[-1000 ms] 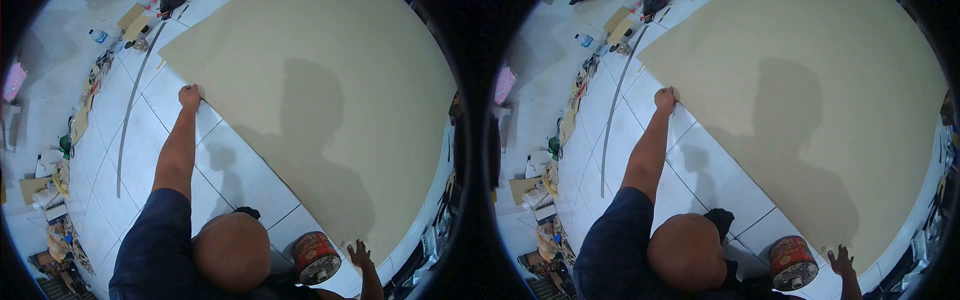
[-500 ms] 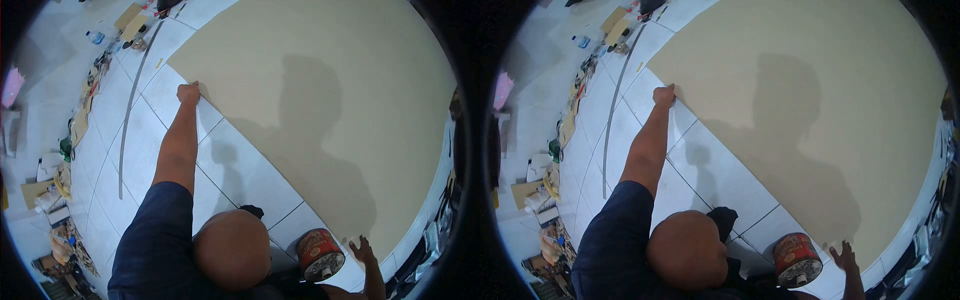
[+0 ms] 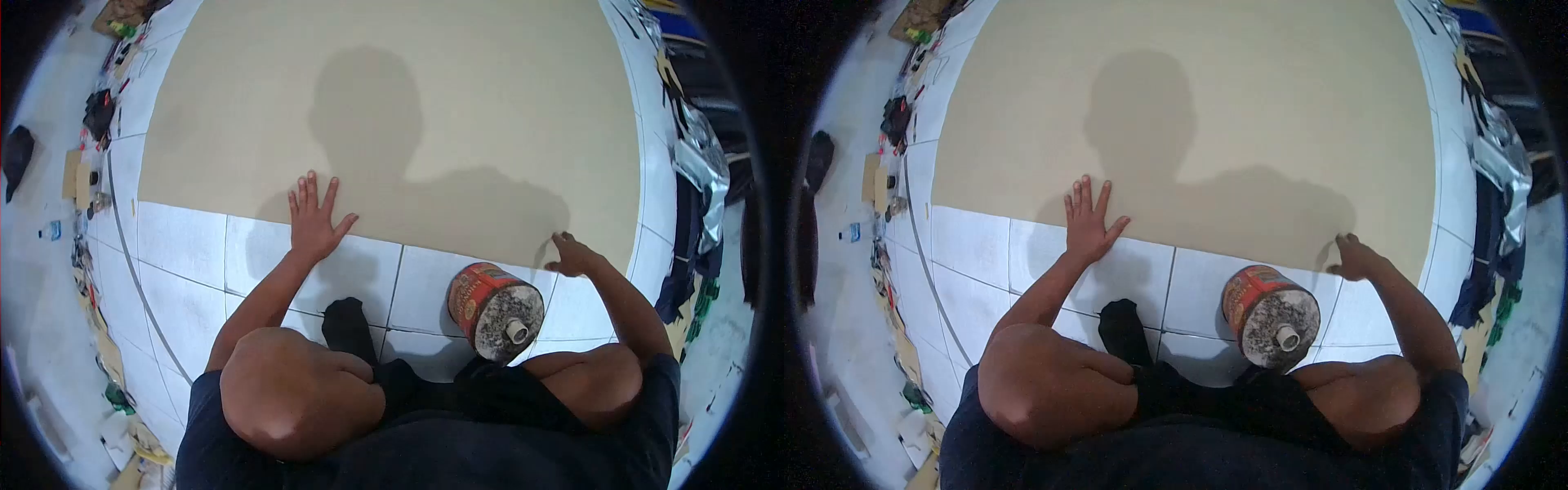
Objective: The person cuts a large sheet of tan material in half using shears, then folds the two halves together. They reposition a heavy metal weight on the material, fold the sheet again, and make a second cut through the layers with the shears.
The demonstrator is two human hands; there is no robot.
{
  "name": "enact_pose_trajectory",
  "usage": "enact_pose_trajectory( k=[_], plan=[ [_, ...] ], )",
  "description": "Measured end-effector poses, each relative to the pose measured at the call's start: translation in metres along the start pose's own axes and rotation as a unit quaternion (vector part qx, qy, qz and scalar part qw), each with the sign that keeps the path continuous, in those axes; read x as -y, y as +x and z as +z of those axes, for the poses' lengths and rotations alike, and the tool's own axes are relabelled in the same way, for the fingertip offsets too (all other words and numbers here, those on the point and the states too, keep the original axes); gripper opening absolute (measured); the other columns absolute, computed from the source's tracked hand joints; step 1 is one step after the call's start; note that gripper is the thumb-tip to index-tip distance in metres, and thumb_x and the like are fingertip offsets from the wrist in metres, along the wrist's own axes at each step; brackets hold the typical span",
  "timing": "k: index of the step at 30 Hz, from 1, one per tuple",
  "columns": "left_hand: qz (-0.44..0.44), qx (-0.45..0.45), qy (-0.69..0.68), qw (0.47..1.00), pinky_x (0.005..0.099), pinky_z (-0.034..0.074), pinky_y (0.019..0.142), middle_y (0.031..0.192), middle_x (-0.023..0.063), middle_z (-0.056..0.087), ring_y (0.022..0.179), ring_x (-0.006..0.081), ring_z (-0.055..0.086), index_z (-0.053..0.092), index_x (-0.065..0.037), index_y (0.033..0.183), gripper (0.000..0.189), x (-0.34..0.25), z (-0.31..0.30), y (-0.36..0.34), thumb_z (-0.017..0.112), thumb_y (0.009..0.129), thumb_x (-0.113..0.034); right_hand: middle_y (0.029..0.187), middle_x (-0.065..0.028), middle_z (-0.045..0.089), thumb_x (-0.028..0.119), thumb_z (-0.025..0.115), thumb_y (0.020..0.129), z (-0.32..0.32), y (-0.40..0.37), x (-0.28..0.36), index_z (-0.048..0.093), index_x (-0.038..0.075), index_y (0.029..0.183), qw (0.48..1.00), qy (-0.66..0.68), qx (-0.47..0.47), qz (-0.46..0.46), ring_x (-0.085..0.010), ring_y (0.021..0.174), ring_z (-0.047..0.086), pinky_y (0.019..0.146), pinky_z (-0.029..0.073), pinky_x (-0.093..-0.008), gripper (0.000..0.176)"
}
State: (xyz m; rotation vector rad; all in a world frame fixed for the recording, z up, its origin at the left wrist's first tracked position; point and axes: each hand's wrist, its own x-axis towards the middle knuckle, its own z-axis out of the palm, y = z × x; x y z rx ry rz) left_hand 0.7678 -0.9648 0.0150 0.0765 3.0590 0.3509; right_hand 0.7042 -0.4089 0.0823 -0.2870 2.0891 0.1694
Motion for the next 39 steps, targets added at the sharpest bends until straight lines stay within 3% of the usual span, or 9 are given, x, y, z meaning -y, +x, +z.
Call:
enact_pose_trajectory(
  k=[1, 3, 5, 9, 12, 23, 32, 36, 39],
  plan=[
    [0.007, 0.002, 0.0, 1.0, 0.0595, 0.006, 0.114, 0.157, 0.0257, 0.009, 0.144, 0.0458, 0.008, 0.027, -0.018, 0.152, 0.08, 0.001, 0.001, 0.001, 0.051, 0.089, -0.061, 0.148, -0.0336, 0.024, 0.048, 0.073, 0.079, 0.003, -0.003, 0.0, 0.027, -0.005, 0.145, 1.0, 0.006, 0.001, 0.004, -0.0449, 0.133, 0.038, 0.107, 0.039, -0.0448, 0.096],
    [0.006, -0.003, 0.02, 1.0, 0.0595, 0.005, 0.114, 0.157, 0.0268, 0.008, 0.144, 0.0459, 0.007, 0.025, -0.016, 0.152, 0.082, 0.002, 0.006, 0.0, 0.05, 0.089, -0.061, 0.137, -0.0253, 0.045, 0.047, 0.073, 0.078, -0.003, -0.023, 0.023, 0.049, 0.001, 0.131, 0.982, 0.034, -0.184, -0.031, -0.0366, 0.115, 0.058, 0.094, 0.049, -0.043, 0.074],
    [0.014, 0.021, 0.028, 0.999, 0.0598, 0.004, 0.114, 0.156, 0.0288, 0.004, 0.145, 0.0463, 0.004, 0.023, -0.013, 0.152, 0.088, 0.002, 0.002, -0.002, 0.052, 0.087, -0.064, 0.104, -0.0163, 0.063, 0.045, 0.072, 0.08, -0.039, -0.072, 0.087, 0.058, 0.006, 0.112, 0.939, 0.23, -0.242, -0.082, -0.0293, 0.089, 0.067, 0.074, 0.054, -0.0418, 0.052],
    [0.045, 0.073, 0.015, 0.996, 0.0616, -0.002, 0.112, 0.155, 0.0316, -0.004, 0.144, 0.0476, -0.007, 0.014, -0.009, 0.154, 0.106, 0.003, -0.011, 0.002, 0.057, 0.079, -0.071, 0.066, -0.0082, 0.058, 0.038, 0.068, 0.085, -0.032, -0.124, 0.127, 0.055, 0.011, 0.093, 0.891, 0.019, -0.154, -0.427, -0.033, 0.065, 0.063, 0.058, 0.051, -0.0421, 0.032],
    [0.043, 0.111, 0.007, 0.993, 0.0619, -0.004, 0.112, 0.155, 0.0314, -0.008, 0.144, 0.0477, -0.01, 0.009, -0.01, 0.154, 0.111, 0.003, -0.016, 0.002, 0.058, 0.076, -0.073, 0.065, -0.0088, 0.058, 0.036, 0.068, 0.083, -0.004, -0.115, 0.124, 0.051, 0.011, 0.086, 0.843, -0.004, -0.227, -0.489, -0.0332, 0.06, 0.061, 0.053, 0.049, -0.0427, 0.03],
    [0.026, 0.146, 0.02, 0.989, 0.0625, -0.006, 0.111, 0.155, 0.0305, -0.013, 0.143, 0.0476, -0.014, 0.003, -0.009, 0.154, 0.115, -0.001, -0.02, 0.003, 0.059, 0.076, -0.072, 0.058, -0.0096, 0.057, 0.031, 0.077, 0.077, -0.058, -0.127, 0.12, 0.049, 0.008, 0.077, 0.816, 0.226, -0.405, -0.346, -0.031, 0.053, 0.061, 0.047, 0.046, -0.0391, 0.036],
    [0.011, 0.181, 0.007, 0.983, 0.0643, -0.004, 0.11, 0.154, 0.0311, -0.015, 0.143, 0.0478, -0.014, 0.005, -0.007, 0.154, 0.111, 0.009, -0.014, 0.008, 0.055, 0.079, -0.072, 0.066, -0.014, 0.063, 0.033, 0.075, 0.077, -0.079, -0.052, 0.116, 0.049, 0.005, 0.085, 0.814, 0.185, -0.465, -0.297, -0.0335, 0.062, 0.065, 0.054, 0.052, -0.0415, 0.039],
    [-0.034, 0.253, 0.042, 0.966, 0.0631, -0.001, 0.112, 0.154, 0.033, -0.008, 0.143, 0.0487, -0.008, 0.004, -0.009, 0.154, 0.11, -0.018, -0.049, 0.028, 0.057, 0.079, -0.07, 0.071, -0.0158, 0.065, 0.048, 0.068, 0.08, -0.116, -0.059, 0.133, 0.053, 0.007, 0.101, 0.926, 0.163, -0.272, -0.204, -0.0382, 0.07, 0.065, 0.064, 0.053, -0.0465, 0.049],
    [-0.06, 0.356, 0.058, 0.931, 0.0612, 0.011, 0.113, 0.154, 0.0337, 0.002, 0.143, 0.0501, 0.003, 0.017, -0.008, 0.152, 0.104, -0.048, -0.101, 0.05, 0.063, 0.079, -0.065, 0.089, -0.0211, 0.067, 0.037, 0.072, 0.078, -0.137, -0.073, 0.129, 0.047, 0.008, 0.115, 0.938, 0.185, -0.134, -0.261, -0.0378, 0.088, 0.066, 0.073, 0.053, -0.0475, 0.054]
  ],
)
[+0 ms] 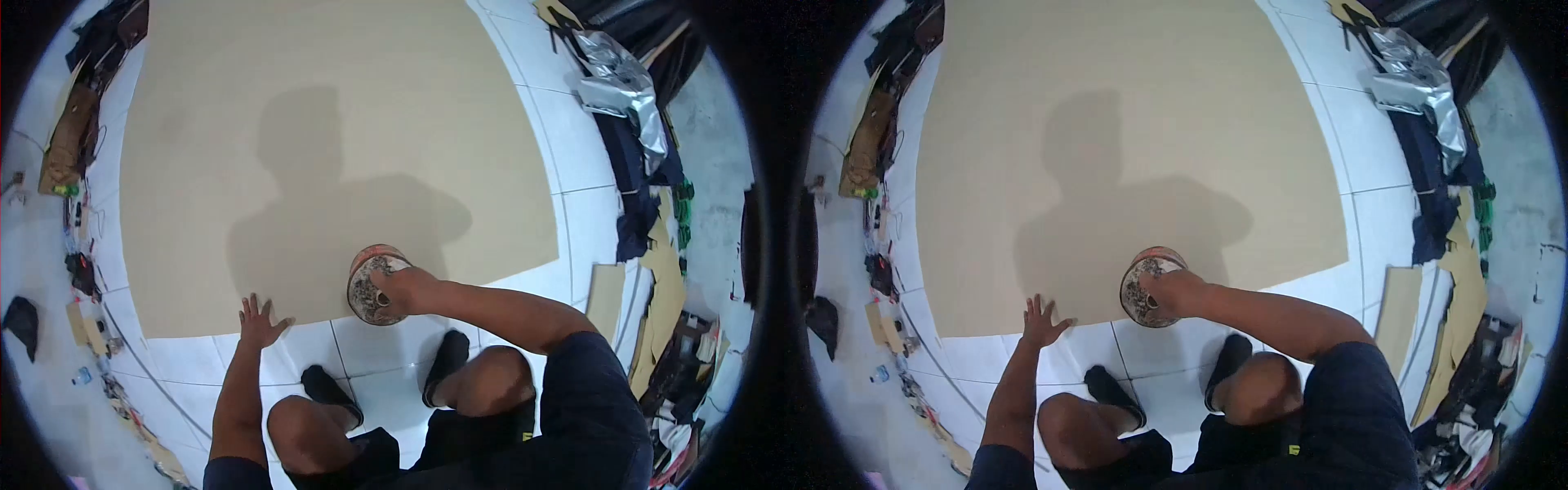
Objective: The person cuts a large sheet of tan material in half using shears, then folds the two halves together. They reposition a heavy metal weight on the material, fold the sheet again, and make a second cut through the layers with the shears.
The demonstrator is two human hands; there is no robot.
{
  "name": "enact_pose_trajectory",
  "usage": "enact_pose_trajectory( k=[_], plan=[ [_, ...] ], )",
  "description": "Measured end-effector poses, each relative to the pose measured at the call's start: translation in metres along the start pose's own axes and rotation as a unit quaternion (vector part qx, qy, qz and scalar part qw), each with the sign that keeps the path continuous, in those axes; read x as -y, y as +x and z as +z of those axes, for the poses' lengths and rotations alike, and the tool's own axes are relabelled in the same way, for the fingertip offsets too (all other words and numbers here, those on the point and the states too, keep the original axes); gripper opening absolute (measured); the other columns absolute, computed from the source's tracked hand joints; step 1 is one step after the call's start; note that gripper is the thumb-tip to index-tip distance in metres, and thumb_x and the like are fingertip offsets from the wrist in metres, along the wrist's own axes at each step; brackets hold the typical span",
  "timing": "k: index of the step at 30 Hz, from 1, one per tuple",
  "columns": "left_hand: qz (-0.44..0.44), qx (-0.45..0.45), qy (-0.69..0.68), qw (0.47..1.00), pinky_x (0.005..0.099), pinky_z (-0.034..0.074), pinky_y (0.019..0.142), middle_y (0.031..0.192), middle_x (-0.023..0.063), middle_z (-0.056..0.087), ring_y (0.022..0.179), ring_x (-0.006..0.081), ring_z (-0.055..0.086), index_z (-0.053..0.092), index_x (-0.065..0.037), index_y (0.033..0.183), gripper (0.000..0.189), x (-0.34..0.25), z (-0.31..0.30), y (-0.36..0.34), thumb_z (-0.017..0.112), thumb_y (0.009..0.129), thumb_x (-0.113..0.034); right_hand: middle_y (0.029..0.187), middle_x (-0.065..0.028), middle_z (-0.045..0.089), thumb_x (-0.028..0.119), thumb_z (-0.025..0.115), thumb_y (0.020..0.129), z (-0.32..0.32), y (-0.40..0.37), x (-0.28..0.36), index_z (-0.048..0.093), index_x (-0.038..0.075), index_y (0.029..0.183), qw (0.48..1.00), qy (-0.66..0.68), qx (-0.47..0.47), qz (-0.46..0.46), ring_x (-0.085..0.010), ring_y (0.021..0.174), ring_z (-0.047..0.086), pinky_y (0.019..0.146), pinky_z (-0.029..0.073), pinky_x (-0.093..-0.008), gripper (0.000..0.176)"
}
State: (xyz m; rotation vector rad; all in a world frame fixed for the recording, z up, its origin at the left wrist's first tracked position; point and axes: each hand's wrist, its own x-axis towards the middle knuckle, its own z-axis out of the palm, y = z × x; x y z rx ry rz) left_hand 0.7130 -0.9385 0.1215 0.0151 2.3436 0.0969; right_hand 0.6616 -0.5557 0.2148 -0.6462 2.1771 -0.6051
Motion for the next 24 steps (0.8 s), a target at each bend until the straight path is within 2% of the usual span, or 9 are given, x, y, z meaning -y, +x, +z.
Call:
enact_pose_trajectory(
  k=[4, 6, 11, 12, 13, 17, 18, 20, 24],
  plan=[
    [0.014, -0.083, -0.33, 0.94, 0.0441, 0.045, 0.097, 0.132, 0.0245, 0.051, 0.123, 0.0389, 0.049, 0.052, -0.003, 0.129, 0.06, -0.07, -0.052, -0.06, 0.067, 0.086, -0.042, 0.104, -0.0204, 0.064, 0.043, 0.068, 0.081, -0.019, -0.057, 0.016, 0.04, 0.011, 0.137, 0.997, -0.038, 0.016, 0.069, -0.0369, 0.097, 0.063, 0.081, 0.051, -0.0468, 0.07],
    [0.083, -0.036, -0.412, 0.907, 0.0391, 0.046, 0.095, 0.118, 0.0186, 0.061, 0.11, 0.0321, 0.059, 0.055, -0.004, 0.124, 0.042, -0.117, -0.079, -0.132, 0.058, 0.093, -0.033, 0.105, -0.0192, 0.065, 0.044, 0.069, 0.082, -0.007, -0.104, 0.019, 0.043, 0.011, 0.138, 0.986, 0.06, -0.054, 0.146, -0.0362, 0.097, 0.064, 0.081, 0.052, -0.0454, 0.07],
    [0.084, 0.091, -0.356, 0.926, 0.0413, 0.05, 0.069, 0.088, 0.0136, 0.068, 0.079, 0.0287, 0.065, 0.062, -0.007, 0.095, 0.031, -0.152, -0.096, -0.299, 0.062, 0.089, -0.038, 0.091, -0.0191, 0.069, 0.043, 0.07, 0.082, -0.014, -0.33, 0.085, 0.061, 0.004, 0.116, 0.804, 0.346, -0.263, 0.406, -0.0299, 0.083, 0.068, 0.077, 0.053, -0.0381, 0.052],
    [0.074, 0.168, -0.28, 0.942, 0.0431, 0.05, 0.073, 0.091, 0.0141, 0.068, 0.084, 0.031, 0.066, 0.063, -0.007, 0.102, 0.038, -0.179, -0.184, -0.351, 0.06, 0.089, -0.042, 0.089, -0.0184, 0.069, 0.04, 0.07, 0.082, 0.0, -0.382, 0.095, 0.064, 0.004, 0.108, 0.843, 0.206, -0.358, 0.345, -0.0301, 0.082, 0.068, 0.075, 0.053, -0.0384, 0.045],
    [0.229, 0.154, -0.217, 0.936, 0.0435, 0.05, 0.08, 0.098, 0.0158, 0.068, 0.093, 0.0331, 0.065, 0.063, -0.007, 0.107, 0.05, -0.144, -0.126, -0.338, 0.057, 0.088, -0.052, 0.088, -0.0178, 0.069, 0.037, 0.071, 0.081, -0.004, -0.423, 0.11, 0.066, 0.004, 0.102, 0.757, 0.297, -0.376, 0.444, -0.0308, 0.08, 0.067, 0.075, 0.053, -0.0393, 0.04],
    [0.117, 0.207, -0.057, 0.97, 0.0413, 0.045, 0.097, 0.116, 0.0191, 0.064, 0.113, 0.0349, 0.058, 0.067, -0.011, 0.111, 0.062, -0.123, -0.202, -0.356, 0.054, 0.084, -0.065, 0.069, -0.0102, 0.065, 0.035, 0.07, 0.084, 0.081, -0.549, 0.081, 0.062, -0.002, 0.092, 0.7, 0.346, -0.422, 0.461, -0.0174, 0.057, 0.064, 0.05, 0.052, -0.0324, 0.038],
    [0.297, 0.148, -0.016, 0.943, 0.0422, 0.046, 0.096, 0.114, 0.0185, 0.065, 0.109, 0.0351, 0.06, 0.068, -0.011, 0.11, 0.06, -0.072, -0.177, -0.321, 0.053, 0.086, -0.064, 0.067, -0.0091, 0.065, 0.033, 0.071, 0.085, 0.026, -0.574, 0.117, 0.061, -0.002, 0.089, 0.622, 0.442, -0.38, 0.523, -0.0182, 0.053, 0.064, 0.049, 0.053, -0.0328, 0.036],
    [0.204, 0.137, 0.154, 0.957, 0.0452, 0.049, 0.092, 0.108, 0.0188, 0.067, 0.104, 0.0358, 0.062, 0.071, -0.011, 0.103, 0.048, -0.073, -0.234, -0.303, 0.052, 0.09, -0.053, 0.061, -0.0081, 0.066, 0.04, 0.071, 0.082, 0.103, -0.599, 0.072, 0.066, 0.003, 0.084, 0.597, 0.439, -0.39, 0.547, -0.0192, 0.054, 0.065, 0.054, 0.054, -0.0353, 0.037],
    [-0.014, 0.047, 0.127, 0.991, 0.0475, 0.046, 0.096, 0.109, 0.0213, 0.066, 0.106, 0.0377, 0.061, 0.069, -0.004, 0.104, 0.052, -0.155, -0.334, -0.284, 0.046, 0.093, -0.049, 0.057, -0.009, 0.064, 0.04, 0.07, 0.083, 0.08, -0.643, 0.054, 0.066, 0.004, 0.068, 0.563, 0.585, -0.27, 0.517, -0.0171, 0.045, 0.059, 0.049, 0.051, -0.0342, 0.039]
  ],
)
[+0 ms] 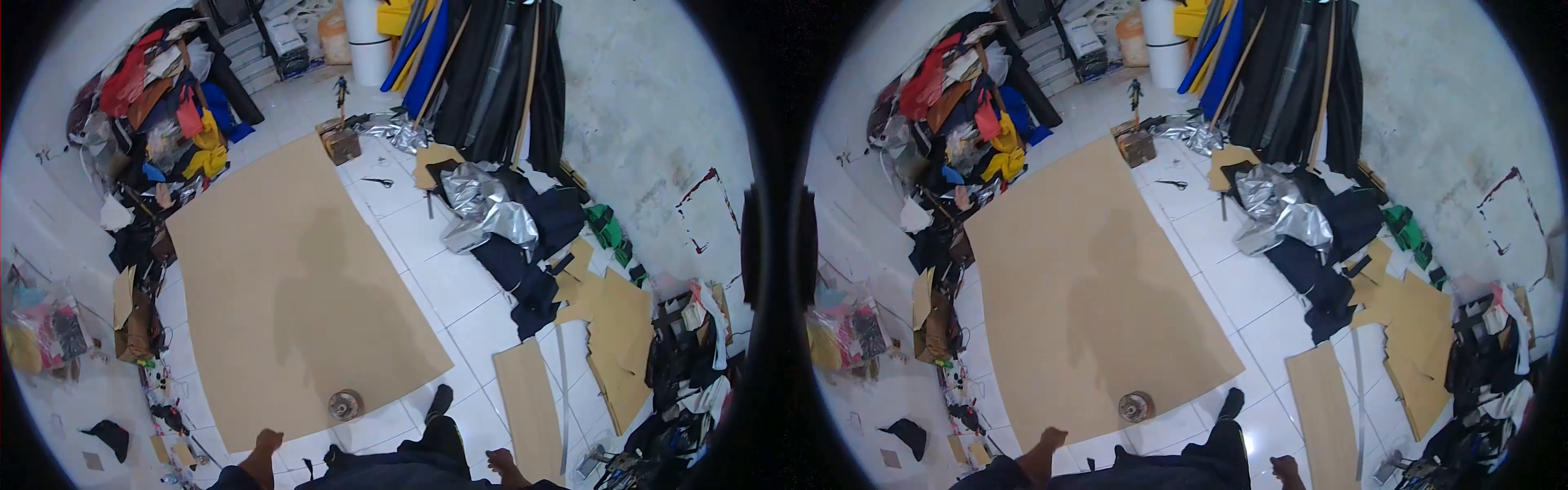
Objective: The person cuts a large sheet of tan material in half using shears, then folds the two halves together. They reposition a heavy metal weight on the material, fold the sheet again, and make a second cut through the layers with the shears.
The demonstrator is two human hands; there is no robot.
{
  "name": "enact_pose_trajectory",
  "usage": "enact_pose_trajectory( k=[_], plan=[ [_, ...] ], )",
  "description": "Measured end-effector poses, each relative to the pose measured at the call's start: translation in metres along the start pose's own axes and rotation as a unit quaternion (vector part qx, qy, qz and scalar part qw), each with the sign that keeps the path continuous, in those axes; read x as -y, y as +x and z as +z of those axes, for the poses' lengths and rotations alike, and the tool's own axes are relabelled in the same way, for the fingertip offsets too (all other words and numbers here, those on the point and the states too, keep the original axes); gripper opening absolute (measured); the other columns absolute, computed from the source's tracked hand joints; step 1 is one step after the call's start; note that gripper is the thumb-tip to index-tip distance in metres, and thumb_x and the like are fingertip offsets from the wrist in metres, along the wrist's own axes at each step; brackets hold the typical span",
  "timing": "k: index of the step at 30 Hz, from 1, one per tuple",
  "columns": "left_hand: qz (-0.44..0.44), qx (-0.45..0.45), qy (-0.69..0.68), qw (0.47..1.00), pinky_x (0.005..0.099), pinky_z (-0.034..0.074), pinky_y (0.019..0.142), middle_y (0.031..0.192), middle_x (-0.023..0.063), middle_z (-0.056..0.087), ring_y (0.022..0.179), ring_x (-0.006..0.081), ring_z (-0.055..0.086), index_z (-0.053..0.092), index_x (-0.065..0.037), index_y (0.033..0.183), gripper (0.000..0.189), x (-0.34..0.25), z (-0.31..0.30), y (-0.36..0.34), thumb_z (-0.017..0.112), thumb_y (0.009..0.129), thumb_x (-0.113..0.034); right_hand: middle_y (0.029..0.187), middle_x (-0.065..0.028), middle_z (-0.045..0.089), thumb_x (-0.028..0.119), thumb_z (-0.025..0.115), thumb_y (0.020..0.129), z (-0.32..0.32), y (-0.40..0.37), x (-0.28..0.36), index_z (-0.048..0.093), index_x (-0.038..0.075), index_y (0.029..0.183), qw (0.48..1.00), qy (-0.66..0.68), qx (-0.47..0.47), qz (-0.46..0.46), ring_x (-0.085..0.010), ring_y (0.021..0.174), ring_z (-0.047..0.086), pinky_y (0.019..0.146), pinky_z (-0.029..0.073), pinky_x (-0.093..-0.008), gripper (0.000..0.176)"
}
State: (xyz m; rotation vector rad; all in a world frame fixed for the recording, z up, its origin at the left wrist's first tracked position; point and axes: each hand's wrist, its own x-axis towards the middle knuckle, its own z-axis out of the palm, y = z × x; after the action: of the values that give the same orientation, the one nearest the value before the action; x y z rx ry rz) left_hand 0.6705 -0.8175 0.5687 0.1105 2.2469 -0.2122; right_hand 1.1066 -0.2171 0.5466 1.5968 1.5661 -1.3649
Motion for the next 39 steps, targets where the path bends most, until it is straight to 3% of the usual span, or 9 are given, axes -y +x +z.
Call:
enact_pose_trajectory(
  k=[3, 6, 10, 18, 22, 25, 28, 32, 39],
  plan=[
    [0.14, -0.139, -0.126, 0.972, 0.0459, 0.043, 0.098, 0.114, 0.0259, 0.063, 0.111, 0.0368, 0.059, 0.067, 0.002, 0.108, 0.052, -0.101, -0.054, 0.032, 0.053, 0.089, -0.045, 0.055, -0.0088, 0.062, 0.044, 0.069, 0.082, -0.028, 0.023, 0.033, 0.067, 0.003, 0.068, 0.999, -0.011, 0.009, -0.033, -0.0205, 0.046, 0.059, 0.053, 0.052, -0.037, 0.043],
    [0.142, -0.074, -0.475, 0.865, 0.0373, 0.049, 0.088, 0.111, 0.0191, 0.066, 0.103, 0.0267, 0.064, 0.063, 0.003, 0.115, 0.047, -0.264, -0.145, -0.02, 0.063, 0.087, -0.036, 0.1, -0.0192, 0.069, 0.049, 0.067, 0.08, -0.058, 0.076, 0.078, 0.07, 0.004, 0.089, 0.977, -0.077, -0.097, -0.176, -0.0355, 0.098, 0.064, 0.087, 0.051, -0.0424, 0.047],
    [0.266, -0.077, -0.323, 0.905, 0.0368, 0.049, 0.091, 0.115, 0.0169, 0.065, 0.106, 0.0267, 0.062, 0.061, 0.0, 0.119, 0.047, -0.391, -0.224, -0.053, 0.064, 0.089, -0.036, 0.099, -0.0196, 0.069, 0.045, 0.064, 0.085, -0.108, 0.061, 0.234, 0.069, 0.004, 0.097, 0.931, -0.187, -0.141, -0.279, -0.0362, 0.097, 0.064, 0.088, 0.05, -0.0427, 0.043],
    [0.213, -0.151, -0.239, 0.935, 0.0399, 0.047, 0.096, 0.113, 0.0203, 0.065, 0.108, 0.0347, 0.061, 0.066, -0.001, 0.111, 0.051, -0.374, -0.146, 0.187, 0.06, 0.084, -0.044, 0.09, -0.0168, 0.071, 0.044, 0.065, 0.088, -0.143, 0.119, 0.436, 0.063, 0.002, 0.11, 0.906, -0.25, -0.061, -0.335, -0.0301, 0.086, 0.069, 0.076, 0.054, -0.0399, 0.047],
    [-0.083, 0.084, -0.211, 0.97, 0.0385, 0.043, 0.102, 0.126, 0.0221, 0.059, 0.123, 0.0321, 0.054, 0.062, 0.001, 0.121, 0.057, -0.386, -0.204, 0.196, 0.057, 0.088, -0.045, 0.085, -0.0176, 0.071, 0.043, 0.067, 0.086, -0.163, 0.165, 0.502, 0.064, 0.001, 0.11, 0.908, -0.273, -0.059, -0.312, -0.0309, 0.082, 0.069, 0.073, 0.053, -0.0385, 0.049],
    [-0.016, 0.128, -0.2, 0.971, 0.0386, 0.043, 0.102, 0.125, 0.0217, 0.06, 0.122, 0.0323, 0.054, 0.063, 0.001, 0.118, 0.06, -0.421, -0.255, 0.249, 0.054, 0.09, -0.051, 0.094, -0.0154, 0.07, 0.048, 0.067, 0.084, -0.181, 0.167, 0.579, 0.066, 0.007, 0.104, 0.942, -0.272, 0.038, -0.194, -0.0331, 0.088, 0.068, 0.079, 0.053, -0.0416, 0.046],
    [0.263, -0.037, -0.179, 0.947, 0.0436, 0.046, 0.094, 0.108, 0.0216, 0.065, 0.107, 0.0383, 0.058, 0.065, -0.003, 0.112, 0.047, -0.493, -0.414, 0.253, 0.05, 0.095, -0.044, 0.097, -0.0187, 0.07, 0.048, 0.067, 0.084, -0.183, 0.158, 0.702, 0.068, 0.004, 0.106, 0.87, -0.315, 0.012, -0.38, -0.0318, 0.089, 0.068, 0.075, 0.052, -0.0397, 0.05],
    [0.209, -0.056, -0.667, 0.713, 0.0305, 0.049, 0.089, 0.111, 0.0112, 0.065, 0.1, 0.0166, 0.061, 0.059, 0.0, 0.121, 0.043, -0.577, -0.551, 0.256, 0.065, 0.092, -0.031, 0.089, -0.0158, 0.067, 0.035, 0.071, 0.083, -0.171, 0.127, 0.888, 0.07, 0.006, 0.104, 0.735, -0.425, 0.063, -0.525, -0.0313, 0.09, 0.064, 0.08, 0.05, -0.0406, 0.036],
    [0.024, -0.152, -0.585, 0.796, 0.0417, 0.051, 0.081, 0.096, 0.0159, 0.068, 0.09, 0.0306, 0.066, 0.065, -0.008, 0.112, 0.037, -0.582, -0.625, 0.254, 0.061, 0.088, -0.037, 0.096, -0.0152, 0.063, 0.03, 0.07, 0.082, -0.128, 0.189, 1.119, 0.071, 0.011, 0.105, 0.547, -0.579, 0.26, -0.546, -0.0329, 0.097, 0.059, 0.086, 0.048, -0.0412, 0.031]
  ],
)
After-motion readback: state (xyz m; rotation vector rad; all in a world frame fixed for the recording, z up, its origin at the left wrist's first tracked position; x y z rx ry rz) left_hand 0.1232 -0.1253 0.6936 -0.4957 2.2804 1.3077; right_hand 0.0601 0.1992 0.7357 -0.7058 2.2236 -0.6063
